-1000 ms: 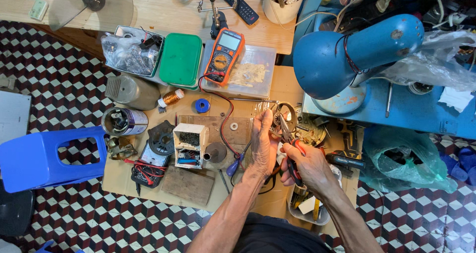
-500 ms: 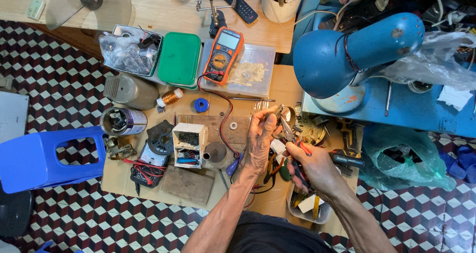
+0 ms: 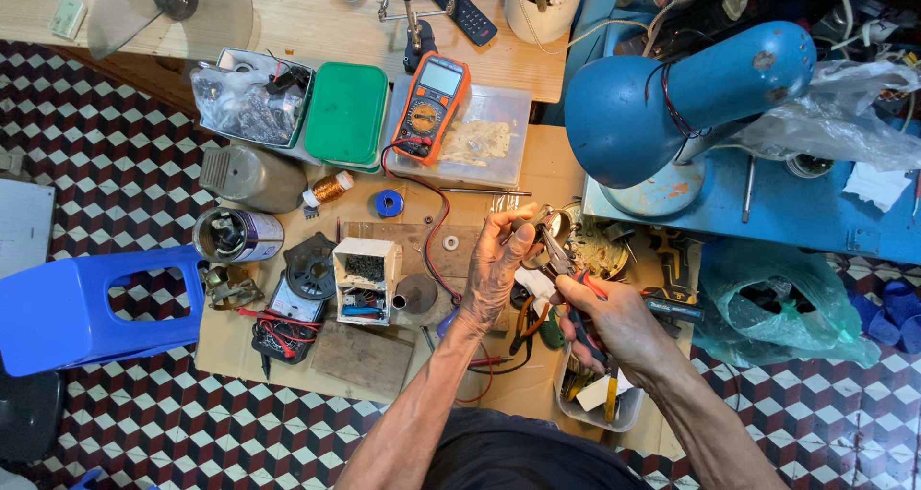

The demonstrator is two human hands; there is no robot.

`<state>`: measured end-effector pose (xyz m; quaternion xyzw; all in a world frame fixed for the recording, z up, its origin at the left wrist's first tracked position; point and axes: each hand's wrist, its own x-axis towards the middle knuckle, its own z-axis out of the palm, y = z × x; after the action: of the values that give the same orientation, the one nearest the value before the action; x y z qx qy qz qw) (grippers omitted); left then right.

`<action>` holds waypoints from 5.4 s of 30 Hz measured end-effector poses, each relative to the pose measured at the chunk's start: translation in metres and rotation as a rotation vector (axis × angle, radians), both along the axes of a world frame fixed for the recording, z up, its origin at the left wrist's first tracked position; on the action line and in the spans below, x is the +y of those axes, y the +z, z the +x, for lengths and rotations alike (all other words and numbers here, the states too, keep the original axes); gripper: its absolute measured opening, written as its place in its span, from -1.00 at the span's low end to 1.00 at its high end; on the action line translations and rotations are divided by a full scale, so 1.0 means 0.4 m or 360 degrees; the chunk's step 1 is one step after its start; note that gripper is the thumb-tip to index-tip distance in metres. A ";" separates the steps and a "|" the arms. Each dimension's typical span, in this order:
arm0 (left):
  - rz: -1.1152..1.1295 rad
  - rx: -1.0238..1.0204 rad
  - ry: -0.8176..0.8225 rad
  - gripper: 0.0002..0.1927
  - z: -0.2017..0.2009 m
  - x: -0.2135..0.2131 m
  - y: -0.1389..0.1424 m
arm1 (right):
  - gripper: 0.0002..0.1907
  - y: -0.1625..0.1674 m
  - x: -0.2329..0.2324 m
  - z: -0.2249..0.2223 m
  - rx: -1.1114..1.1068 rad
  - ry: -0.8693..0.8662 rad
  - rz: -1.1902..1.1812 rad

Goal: The person uses pliers and a screwdriver to adjust and manipulate a small circular electrical component on a cluttered workbench. They repeatedly reposition the component and apply pressure with the tools while occasionally rotating it by hand.

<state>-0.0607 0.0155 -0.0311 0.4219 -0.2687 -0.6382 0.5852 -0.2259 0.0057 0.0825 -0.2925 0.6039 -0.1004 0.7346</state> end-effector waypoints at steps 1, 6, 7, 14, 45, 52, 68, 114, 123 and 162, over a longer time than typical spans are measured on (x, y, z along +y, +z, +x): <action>-0.0006 0.0001 -0.0006 -0.41 0.000 -0.003 -0.001 | -0.62 0.000 -0.002 -0.001 -0.0005 0.0003 0.0010; -0.0009 -0.0024 -0.0031 -0.39 0.003 -0.015 0.015 | -0.63 -0.022 -0.002 -0.003 0.0089 0.0044 -0.0079; 0.0056 0.0019 -0.0049 -0.36 0.005 -0.017 0.021 | -0.63 -0.031 -0.002 -0.003 0.0135 0.0071 -0.0122; 0.0416 0.0048 -0.0163 -0.21 -0.004 -0.041 0.057 | -0.66 -0.076 0.012 -0.005 0.0689 0.0909 -0.1165; 0.0526 0.0563 -0.0021 -0.38 -0.039 -0.027 0.047 | -0.55 -0.047 0.011 -0.008 0.0367 0.0249 -0.0195; 0.0516 0.0579 -0.0025 -0.40 -0.036 -0.027 0.041 | -0.52 -0.075 0.017 -0.007 0.0403 0.0223 -0.0171; 0.0366 0.0523 0.0025 -0.45 -0.039 -0.024 0.051 | -0.58 -0.062 0.020 0.002 0.0294 0.0150 -0.0206; 0.0337 0.0668 0.0066 -0.45 -0.033 -0.030 -0.011 | -0.54 -0.025 0.021 -0.022 0.0323 0.0074 0.0017; 0.0355 0.0668 0.0053 -0.46 -0.038 -0.024 0.007 | -0.54 -0.040 0.023 -0.017 0.0262 0.0108 -0.0070; 0.0337 -0.0154 -0.0156 -0.30 -0.014 -0.007 0.044 | -0.66 -0.038 0.019 0.000 0.0139 0.0028 -0.0181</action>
<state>-0.0664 0.0129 -0.0137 0.4981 -0.2479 -0.6697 0.4919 -0.2261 0.0132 0.0674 -0.3432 0.6261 -0.1151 0.6907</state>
